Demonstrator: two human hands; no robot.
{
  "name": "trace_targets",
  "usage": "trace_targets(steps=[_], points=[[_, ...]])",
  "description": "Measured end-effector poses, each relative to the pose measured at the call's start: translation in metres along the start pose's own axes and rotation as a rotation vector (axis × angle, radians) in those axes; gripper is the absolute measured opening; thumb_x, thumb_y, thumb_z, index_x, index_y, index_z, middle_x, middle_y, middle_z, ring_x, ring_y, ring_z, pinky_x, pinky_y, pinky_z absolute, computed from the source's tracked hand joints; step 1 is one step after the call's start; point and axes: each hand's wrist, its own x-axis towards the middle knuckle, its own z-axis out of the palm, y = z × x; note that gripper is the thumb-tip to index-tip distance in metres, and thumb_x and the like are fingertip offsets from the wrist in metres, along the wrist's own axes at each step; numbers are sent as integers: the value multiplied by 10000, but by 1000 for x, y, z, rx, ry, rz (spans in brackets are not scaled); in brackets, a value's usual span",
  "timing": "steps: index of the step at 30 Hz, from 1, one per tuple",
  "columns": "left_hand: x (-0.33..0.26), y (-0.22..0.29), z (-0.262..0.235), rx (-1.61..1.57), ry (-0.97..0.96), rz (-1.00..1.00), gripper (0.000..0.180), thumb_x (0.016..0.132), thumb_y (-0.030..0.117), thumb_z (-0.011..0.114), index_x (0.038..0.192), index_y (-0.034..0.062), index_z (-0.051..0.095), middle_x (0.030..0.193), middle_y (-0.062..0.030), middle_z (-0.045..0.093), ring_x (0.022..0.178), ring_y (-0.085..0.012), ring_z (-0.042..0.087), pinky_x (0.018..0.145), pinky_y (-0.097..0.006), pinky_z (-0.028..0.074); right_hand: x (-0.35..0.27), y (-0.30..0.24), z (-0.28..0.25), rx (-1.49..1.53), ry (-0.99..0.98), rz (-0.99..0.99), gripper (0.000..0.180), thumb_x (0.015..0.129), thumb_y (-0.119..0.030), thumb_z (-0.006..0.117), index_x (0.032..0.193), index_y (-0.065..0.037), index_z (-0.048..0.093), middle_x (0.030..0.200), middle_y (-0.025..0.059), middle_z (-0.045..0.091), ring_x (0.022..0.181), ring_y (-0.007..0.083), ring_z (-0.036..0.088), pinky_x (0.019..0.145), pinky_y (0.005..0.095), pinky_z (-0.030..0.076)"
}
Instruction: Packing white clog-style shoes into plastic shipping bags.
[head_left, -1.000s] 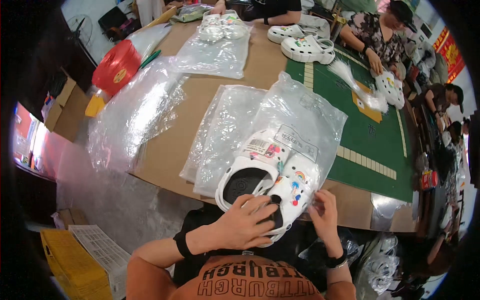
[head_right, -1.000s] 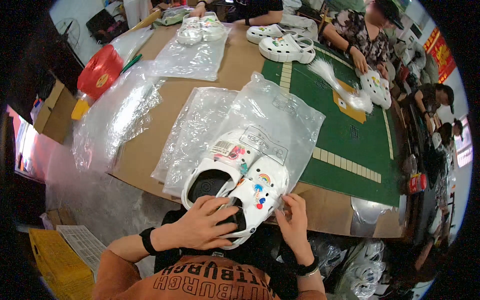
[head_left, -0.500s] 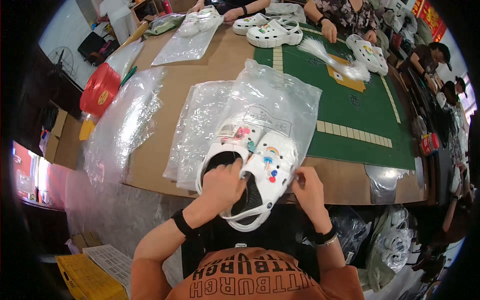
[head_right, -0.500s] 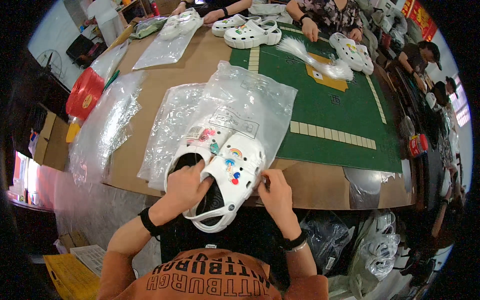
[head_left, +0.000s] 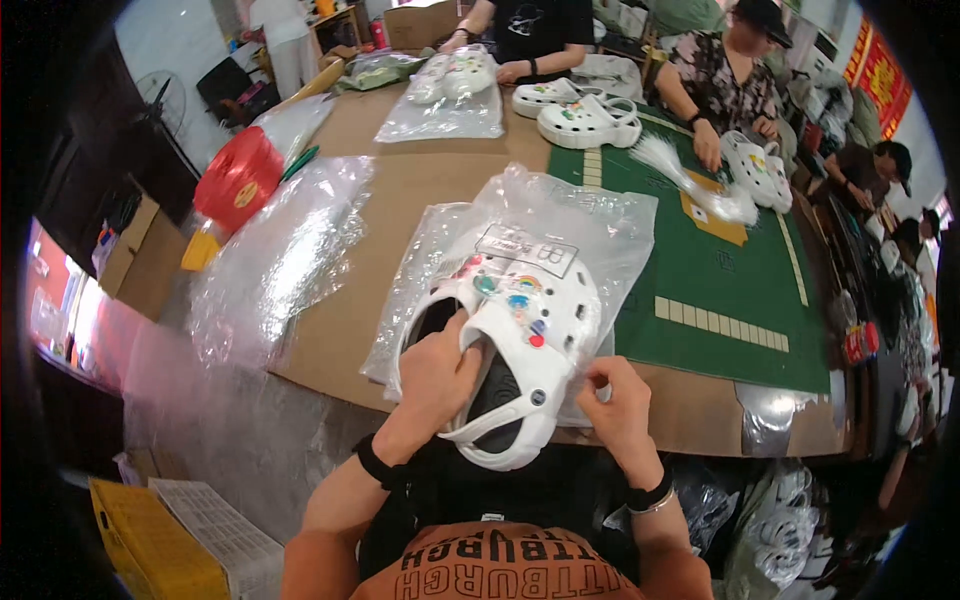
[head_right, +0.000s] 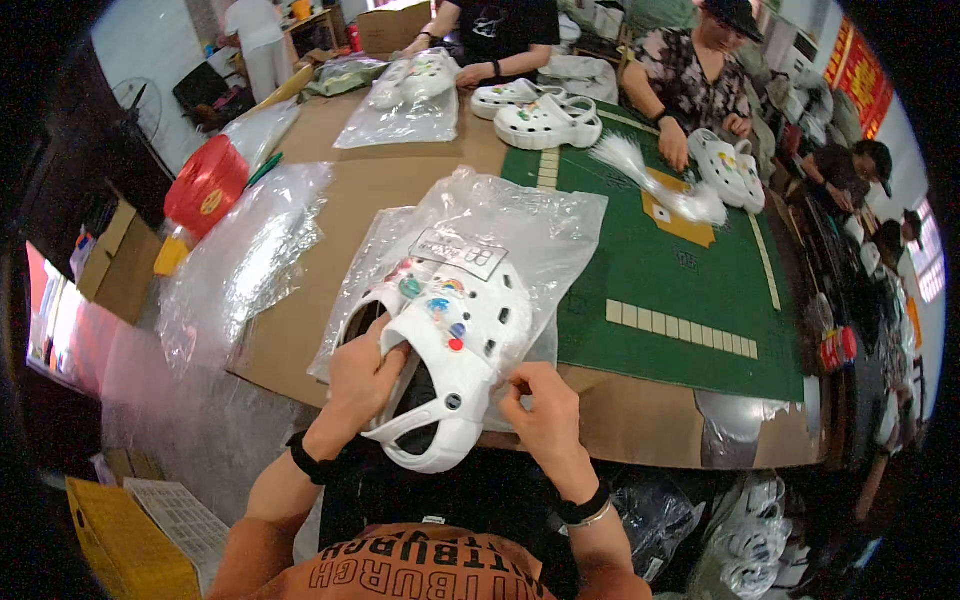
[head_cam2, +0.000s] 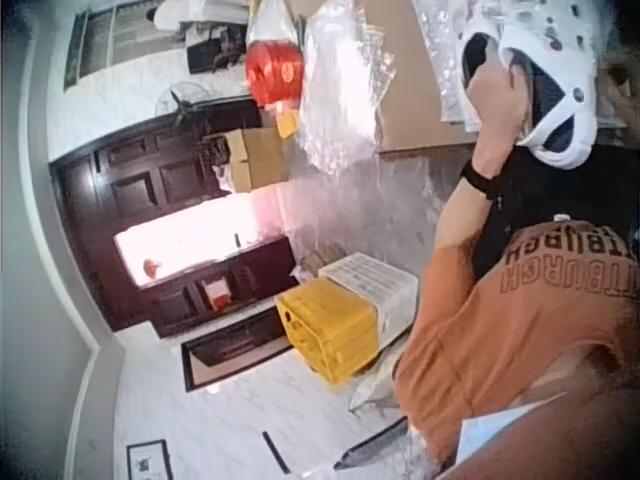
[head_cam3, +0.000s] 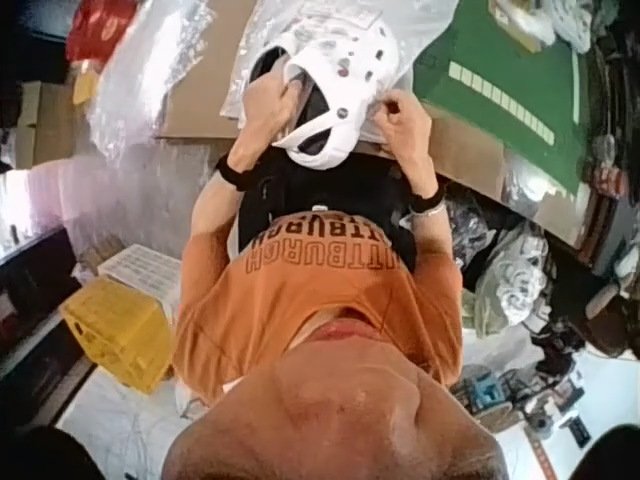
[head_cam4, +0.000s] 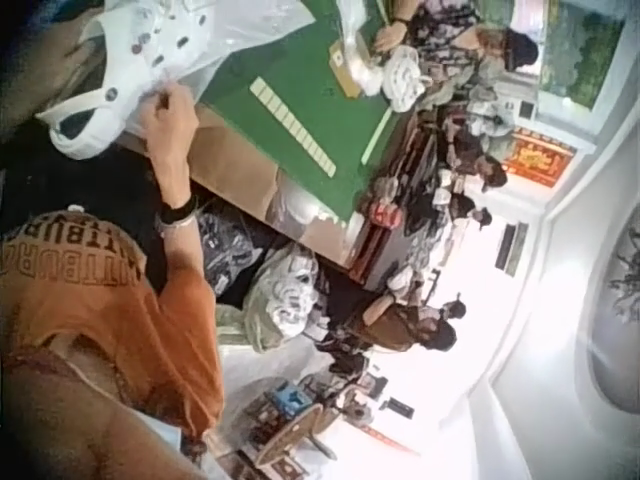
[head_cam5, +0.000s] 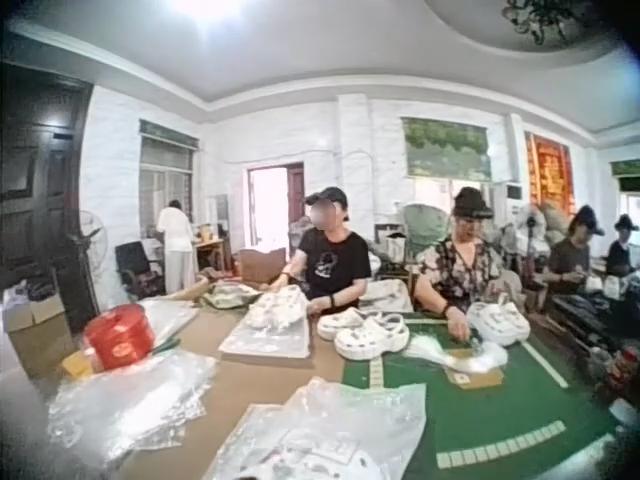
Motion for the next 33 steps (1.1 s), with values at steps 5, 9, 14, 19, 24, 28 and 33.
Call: trace_targets(steps=[5, 9, 14, 19, 24, 28, 33], points=[[-1, 4, 5, 22, 34, -69, 418, 786, 218, 564, 1144, 6, 522, 714, -190, 579, 685, -355, 574, 606, -428, 437, -1, 16, 14, 109, -41, 368, 223, 745, -5, 607, 959, -7, 545, 852, 70, 574, 766, 143, 574, 702, 262, 473], [-5, 3, 19, 102, -151, 57, 457, 838, 286, 528, 1176, -14, 466, 856, -193, 580, 704, -351, 574, 631, -421, 464, -21, 42, 30, 489, -15, 426, 364, 802, -82, 601, 1130, 5, 471, 1061, 105, 494, 952, 167, 508, 816, 283, 434], [12, 3, -19, -11, -272, 142, 252, 858, 232, 516, 1054, 85, 576, 991, -96, 585, 839, -291, 595, 690, -357, 488, -32, 61, 23, 253, -89, 403, 480, 846, -168, 575, 1246, 14, 383, 1231, 162, 357, 1064, 251, 444, 903, 340, 383], [71, -39, -13, 55, -41, 345, 201, 778, 115, 584, 977, 93, 600, 927, -76, 595, 827, -281, 576, 719, -374, 467, 8, 20, 15, -155, -149, 107, 307, 816, -134, 588, 1093, -7, 549, 1140, 155, 499, 1077, 311, 457, 895, 368, 379], [87, -33, 23, 101, -178, 557, 148, 770, 149, 588, 900, 86, 620, 869, -66, 601, 876, -244, 560, 755, -372, 457, 23, -37, 34, 32, -351, 122, 366, 810, -114, 588, 1155, -13, 519, 979, 205, 581, 874, 341, 564, 770, 380, 442], [98, -14, 22, 283, -405, 493, 159, 761, 193, 582, 848, 74, 642, 837, -67, 605, 851, -254, 576, 734, -377, 488, 22, -42, 62, -84, -315, 59, 421, 803, -131, 593, 1188, -12, 472, 886, 203, 565, 822, 351, 567, 707, 386, 464], [99, -10, 35, 329, -342, 502, 131, 750, 169, 573, 806, 62, 624, 819, -78, 598, 837, -251, 577, 708, -375, 484, 27, -34, 76, -515, -443, -19, 448, 782, -199, 586, 1164, -4, 454, 768, 158, 550, 708, 343, 559, 625, 418, 463]])
